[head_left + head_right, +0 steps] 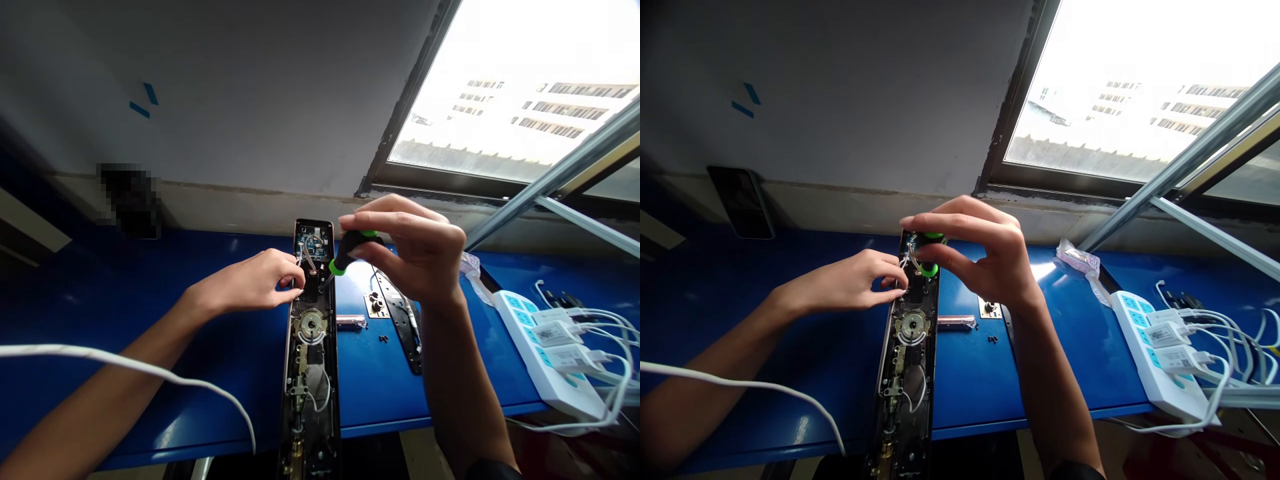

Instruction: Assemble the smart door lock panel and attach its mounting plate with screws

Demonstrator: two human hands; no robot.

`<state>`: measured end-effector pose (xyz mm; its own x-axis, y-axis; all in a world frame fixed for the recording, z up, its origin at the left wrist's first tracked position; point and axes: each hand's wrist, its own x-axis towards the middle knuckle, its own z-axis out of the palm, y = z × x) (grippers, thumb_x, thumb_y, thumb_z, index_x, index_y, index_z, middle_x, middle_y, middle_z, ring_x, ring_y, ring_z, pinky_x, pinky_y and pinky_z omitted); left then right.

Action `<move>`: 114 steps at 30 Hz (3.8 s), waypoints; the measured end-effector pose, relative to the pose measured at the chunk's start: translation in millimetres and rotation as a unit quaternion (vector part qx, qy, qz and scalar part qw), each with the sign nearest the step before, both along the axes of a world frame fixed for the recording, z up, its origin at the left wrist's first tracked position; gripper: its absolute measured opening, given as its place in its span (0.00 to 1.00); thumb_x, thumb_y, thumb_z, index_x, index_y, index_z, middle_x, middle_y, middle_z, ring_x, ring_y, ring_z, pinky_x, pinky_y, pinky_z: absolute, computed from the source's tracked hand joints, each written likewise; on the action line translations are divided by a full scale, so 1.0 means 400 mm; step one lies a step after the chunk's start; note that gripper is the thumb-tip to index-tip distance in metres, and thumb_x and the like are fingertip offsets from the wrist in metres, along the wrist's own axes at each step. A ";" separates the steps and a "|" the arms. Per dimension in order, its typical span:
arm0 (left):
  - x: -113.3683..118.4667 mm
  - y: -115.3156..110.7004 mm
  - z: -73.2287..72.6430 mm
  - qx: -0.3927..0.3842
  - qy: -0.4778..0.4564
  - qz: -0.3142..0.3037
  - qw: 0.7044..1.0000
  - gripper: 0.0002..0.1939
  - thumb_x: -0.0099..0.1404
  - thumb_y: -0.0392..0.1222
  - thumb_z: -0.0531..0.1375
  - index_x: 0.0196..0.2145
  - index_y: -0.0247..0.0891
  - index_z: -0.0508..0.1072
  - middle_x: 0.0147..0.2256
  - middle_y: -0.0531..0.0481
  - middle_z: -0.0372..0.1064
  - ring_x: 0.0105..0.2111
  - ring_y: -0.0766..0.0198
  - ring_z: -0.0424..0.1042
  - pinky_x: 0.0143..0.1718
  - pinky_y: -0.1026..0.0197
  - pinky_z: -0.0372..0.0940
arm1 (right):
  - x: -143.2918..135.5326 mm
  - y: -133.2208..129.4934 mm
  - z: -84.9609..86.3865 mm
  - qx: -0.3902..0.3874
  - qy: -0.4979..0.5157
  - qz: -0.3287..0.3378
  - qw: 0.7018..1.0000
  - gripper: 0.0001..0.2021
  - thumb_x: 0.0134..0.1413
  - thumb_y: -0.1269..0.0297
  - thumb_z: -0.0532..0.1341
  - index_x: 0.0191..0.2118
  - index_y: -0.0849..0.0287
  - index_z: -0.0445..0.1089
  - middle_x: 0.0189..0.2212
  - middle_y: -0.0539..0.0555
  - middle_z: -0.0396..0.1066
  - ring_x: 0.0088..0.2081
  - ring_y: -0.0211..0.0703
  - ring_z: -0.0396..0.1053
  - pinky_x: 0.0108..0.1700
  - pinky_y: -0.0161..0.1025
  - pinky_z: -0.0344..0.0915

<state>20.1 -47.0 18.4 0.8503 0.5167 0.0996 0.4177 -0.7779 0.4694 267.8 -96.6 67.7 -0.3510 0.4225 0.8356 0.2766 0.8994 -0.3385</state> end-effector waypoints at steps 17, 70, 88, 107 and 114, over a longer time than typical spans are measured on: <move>0.000 0.001 0.000 -0.017 0.000 0.001 1.000 0.06 0.68 0.37 0.63 0.35 0.39 0.82 0.32 0.52 0.74 0.32 0.65 0.70 0.35 0.63 0.63 | -0.006 -0.003 -0.003 -0.077 -0.025 0.042 0.996 0.22 0.70 0.70 0.59 0.65 0.46 0.71 0.55 0.54 0.77 0.53 0.48 0.77 0.53 0.52 0.77; -0.005 0.020 -0.006 -0.285 0.020 0.040 0.957 0.12 0.65 0.49 0.65 0.41 0.41 0.74 0.30 0.55 0.72 0.32 0.63 0.73 0.33 0.64 0.63 | 0.014 -0.007 0.005 -0.046 -0.036 -0.015 0.998 0.19 0.57 0.69 0.72 0.54 0.51 0.78 0.42 0.52 0.78 0.41 0.42 0.76 0.40 0.42 0.77; -0.002 0.028 -0.027 -0.295 0.003 0.058 0.954 0.11 0.64 0.49 0.65 0.37 0.39 0.73 0.29 0.53 0.75 0.33 0.59 0.77 0.34 0.62 0.66 | 0.014 -0.020 0.012 -0.100 -0.103 -0.009 0.990 0.18 0.61 0.71 0.69 0.55 0.55 0.73 0.48 0.52 0.79 0.46 0.41 0.79 0.44 0.38 0.79; 0.009 -0.143 -0.089 -0.175 -0.094 0.241 0.950 0.31 0.71 0.66 0.57 0.62 0.48 0.56 0.45 0.45 0.76 0.35 0.54 0.78 0.40 0.52 0.71 | 0.086 -0.087 -0.083 -0.100 -0.009 -0.176 0.979 0.21 0.57 0.68 0.70 0.54 0.52 0.67 0.45 0.52 0.79 0.47 0.47 0.80 0.47 0.48 0.78; 0.079 -0.204 -0.166 -0.126 -0.157 0.280 0.938 0.50 0.65 0.67 0.64 0.73 0.58 0.42 0.66 0.37 0.55 0.64 0.37 0.65 0.64 0.33 0.62 | 0.062 -0.098 -0.200 -0.138 -0.093 -0.247 0.955 0.13 0.63 0.64 0.67 0.50 0.53 0.67 0.44 0.55 0.79 0.44 0.48 0.78 0.49 0.50 0.75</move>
